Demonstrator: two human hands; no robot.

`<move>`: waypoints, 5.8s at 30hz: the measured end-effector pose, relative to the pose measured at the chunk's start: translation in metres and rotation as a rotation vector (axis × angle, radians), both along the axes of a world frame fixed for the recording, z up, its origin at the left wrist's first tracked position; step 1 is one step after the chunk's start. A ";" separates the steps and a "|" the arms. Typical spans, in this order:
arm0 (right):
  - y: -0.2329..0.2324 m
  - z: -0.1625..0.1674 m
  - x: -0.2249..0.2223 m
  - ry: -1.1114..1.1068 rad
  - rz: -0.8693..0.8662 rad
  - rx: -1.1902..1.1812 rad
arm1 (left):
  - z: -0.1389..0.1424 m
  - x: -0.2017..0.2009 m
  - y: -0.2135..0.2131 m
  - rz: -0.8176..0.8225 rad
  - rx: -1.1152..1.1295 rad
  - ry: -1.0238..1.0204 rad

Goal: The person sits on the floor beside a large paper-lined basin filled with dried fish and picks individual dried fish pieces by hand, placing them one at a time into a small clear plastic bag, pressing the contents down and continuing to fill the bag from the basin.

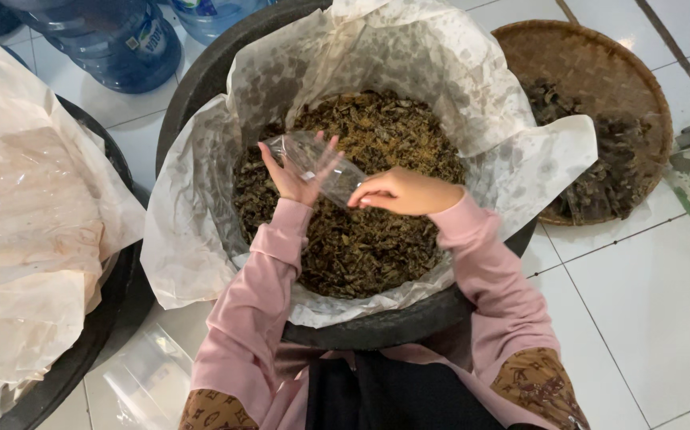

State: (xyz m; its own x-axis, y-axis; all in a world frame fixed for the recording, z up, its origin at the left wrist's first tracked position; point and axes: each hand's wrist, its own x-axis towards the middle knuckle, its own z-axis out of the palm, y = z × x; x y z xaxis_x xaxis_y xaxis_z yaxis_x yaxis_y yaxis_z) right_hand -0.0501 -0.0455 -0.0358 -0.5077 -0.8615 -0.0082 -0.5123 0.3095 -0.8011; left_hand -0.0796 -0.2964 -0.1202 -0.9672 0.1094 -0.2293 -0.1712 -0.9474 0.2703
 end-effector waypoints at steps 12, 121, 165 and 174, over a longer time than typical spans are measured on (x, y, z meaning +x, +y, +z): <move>0.039 -0.104 -0.043 -0.128 -0.244 0.593 | 0.015 0.001 -0.009 0.075 0.051 -0.010; -0.129 -0.065 -0.012 -0.710 -0.694 -0.851 | 0.006 -0.005 -0.004 0.019 0.038 0.198; -0.041 -0.030 -0.037 0.020 -0.008 0.208 | 0.026 -0.011 -0.060 0.236 0.297 0.126; -0.124 -0.130 -0.008 0.267 -0.083 0.507 | 0.024 -0.015 -0.076 0.257 0.300 0.165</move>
